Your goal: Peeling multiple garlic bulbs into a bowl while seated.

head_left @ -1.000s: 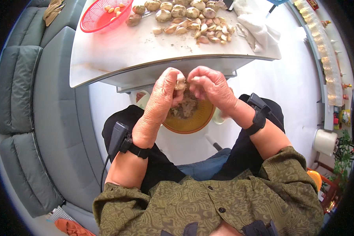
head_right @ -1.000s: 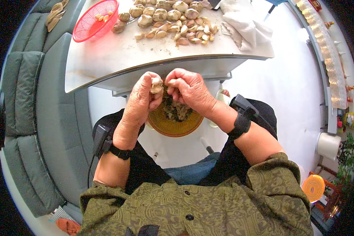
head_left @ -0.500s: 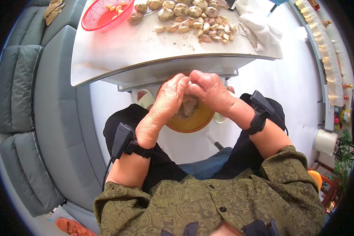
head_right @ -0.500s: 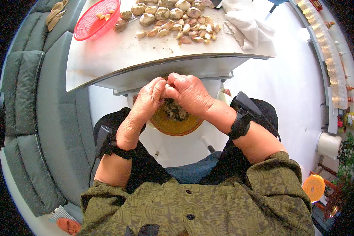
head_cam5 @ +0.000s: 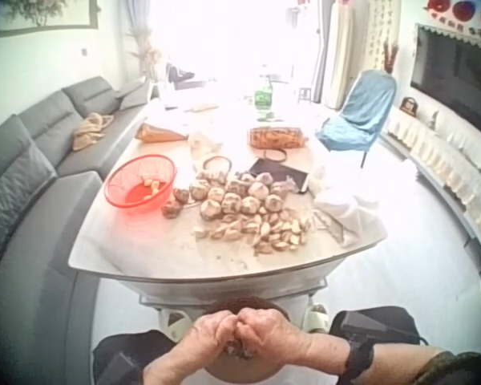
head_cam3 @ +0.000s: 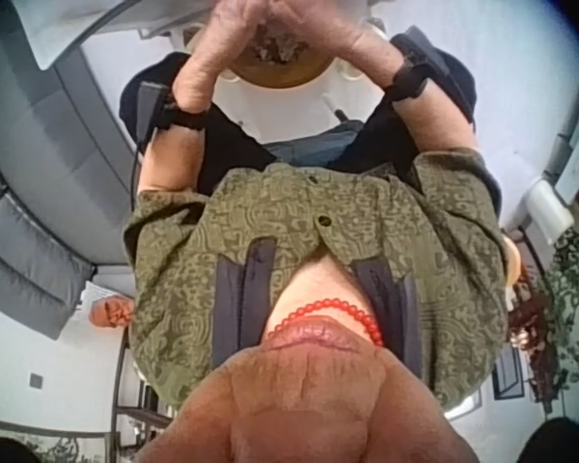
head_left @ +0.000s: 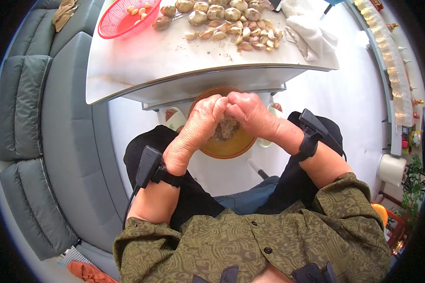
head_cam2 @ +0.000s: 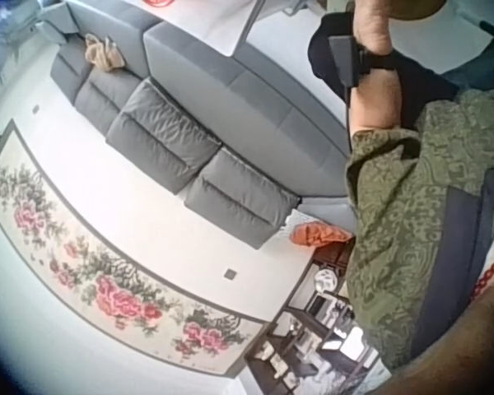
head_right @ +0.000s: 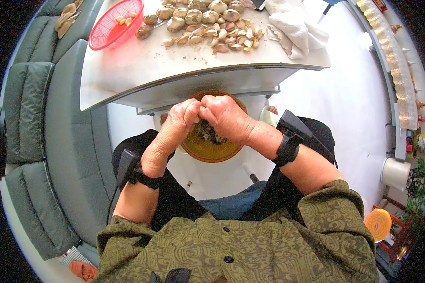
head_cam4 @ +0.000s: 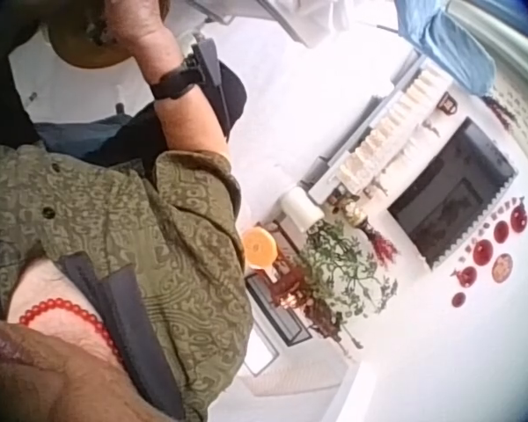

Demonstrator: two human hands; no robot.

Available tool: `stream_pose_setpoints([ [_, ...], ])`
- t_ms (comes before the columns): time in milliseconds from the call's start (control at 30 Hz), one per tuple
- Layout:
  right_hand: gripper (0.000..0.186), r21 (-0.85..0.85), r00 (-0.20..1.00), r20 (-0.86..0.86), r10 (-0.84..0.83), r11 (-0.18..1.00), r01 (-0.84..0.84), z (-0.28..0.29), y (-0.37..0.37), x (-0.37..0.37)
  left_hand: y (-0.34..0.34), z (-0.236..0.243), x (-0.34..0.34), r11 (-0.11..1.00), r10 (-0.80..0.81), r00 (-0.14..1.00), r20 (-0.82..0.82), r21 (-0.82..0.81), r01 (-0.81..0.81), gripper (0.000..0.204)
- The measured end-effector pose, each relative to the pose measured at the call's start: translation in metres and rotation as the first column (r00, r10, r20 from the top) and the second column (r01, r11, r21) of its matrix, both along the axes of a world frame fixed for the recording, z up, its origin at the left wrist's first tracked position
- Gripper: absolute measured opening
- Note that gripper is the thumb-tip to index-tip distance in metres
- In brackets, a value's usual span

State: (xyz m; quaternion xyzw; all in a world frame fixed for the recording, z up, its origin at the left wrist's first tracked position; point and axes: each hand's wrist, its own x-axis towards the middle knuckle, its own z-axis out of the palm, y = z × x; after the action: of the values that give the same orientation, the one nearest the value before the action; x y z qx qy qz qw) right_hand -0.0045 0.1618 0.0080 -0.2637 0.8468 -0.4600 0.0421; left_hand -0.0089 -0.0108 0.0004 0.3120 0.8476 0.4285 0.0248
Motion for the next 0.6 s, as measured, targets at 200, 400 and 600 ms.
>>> stream_pose_setpoints([
  [200, 0.021, -0.116, 0.975, 0.218, 0.045, 0.993, -0.020, 0.013, 0.008, -0.008, -0.001, 0.006, 0.000, 0.940, -0.064, 0.909, 0.411, 0.330, -0.083, 0.036],
  [400, 0.016, -0.387, 0.652, 0.748, 0.123, 0.879, 0.278, 0.042, 0.012, -0.015, -0.003, 0.009, 0.001, 0.847, -0.232, 0.540, 0.809, 0.441, -0.298, 0.059],
  [600, 0.012, -0.259, 0.858, 0.514, 0.015, 0.956, 0.139, 0.028, 0.002, -0.014, -0.002, 0.003, -0.002, 0.900, -0.111, 0.588, 0.801, 0.331, -0.283, 0.060],
])
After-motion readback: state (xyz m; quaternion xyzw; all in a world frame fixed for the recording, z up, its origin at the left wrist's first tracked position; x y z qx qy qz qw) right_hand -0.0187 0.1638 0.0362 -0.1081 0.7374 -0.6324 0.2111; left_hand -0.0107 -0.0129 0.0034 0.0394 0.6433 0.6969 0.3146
